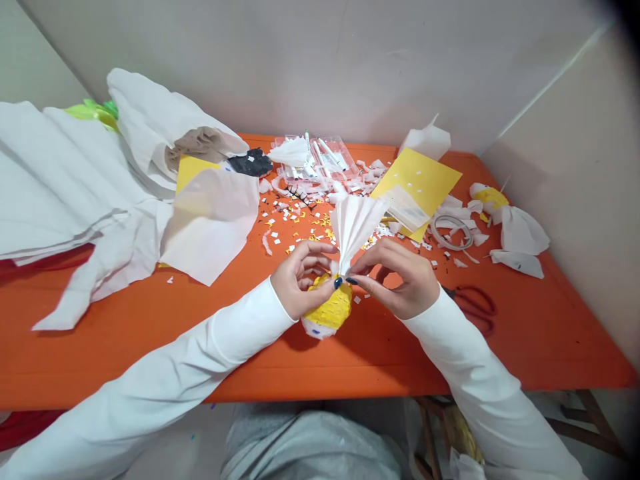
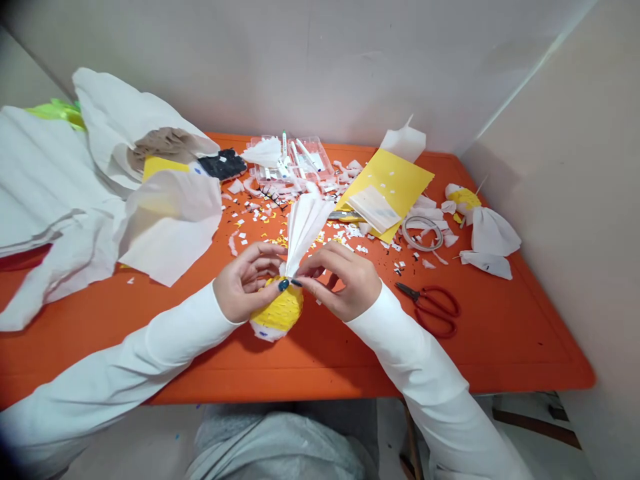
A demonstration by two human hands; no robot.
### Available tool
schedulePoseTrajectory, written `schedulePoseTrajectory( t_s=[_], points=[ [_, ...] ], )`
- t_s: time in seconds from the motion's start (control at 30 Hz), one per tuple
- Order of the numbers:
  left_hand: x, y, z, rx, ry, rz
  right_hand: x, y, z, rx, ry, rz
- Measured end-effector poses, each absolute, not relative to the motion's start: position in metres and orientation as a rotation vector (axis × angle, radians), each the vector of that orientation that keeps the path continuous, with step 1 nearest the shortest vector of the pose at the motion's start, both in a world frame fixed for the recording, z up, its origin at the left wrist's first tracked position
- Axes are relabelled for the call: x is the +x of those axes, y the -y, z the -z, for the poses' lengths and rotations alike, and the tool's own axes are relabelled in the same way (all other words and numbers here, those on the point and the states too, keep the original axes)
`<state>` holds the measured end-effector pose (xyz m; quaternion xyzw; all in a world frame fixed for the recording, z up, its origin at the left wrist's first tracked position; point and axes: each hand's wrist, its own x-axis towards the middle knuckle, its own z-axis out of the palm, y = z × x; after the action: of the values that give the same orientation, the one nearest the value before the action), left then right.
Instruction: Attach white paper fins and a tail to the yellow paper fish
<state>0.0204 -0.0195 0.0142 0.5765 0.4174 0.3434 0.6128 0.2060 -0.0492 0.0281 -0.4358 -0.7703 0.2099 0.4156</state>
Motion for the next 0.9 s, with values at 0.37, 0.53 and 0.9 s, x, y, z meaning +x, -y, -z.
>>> schedulePoseTrajectory(
  t_s=[0.37,0.53,0.9],
  points=[
    [0.02,0.021,-0.016,1.426,-0.975,-0.767,0.208,0.048,-0.029,-1.177,1.903,-0.61],
    [0.021,0.022,-0.018,1.432,-0.979,-0.746,0.21,0.046,-0.024,-1.211,1.827,-0.778],
    [0.02,0.022,-0.019,1.431,-0.964,-0.672,0.21,0.043,-0.018,-1.264,1.525,-1.283]
  ],
)
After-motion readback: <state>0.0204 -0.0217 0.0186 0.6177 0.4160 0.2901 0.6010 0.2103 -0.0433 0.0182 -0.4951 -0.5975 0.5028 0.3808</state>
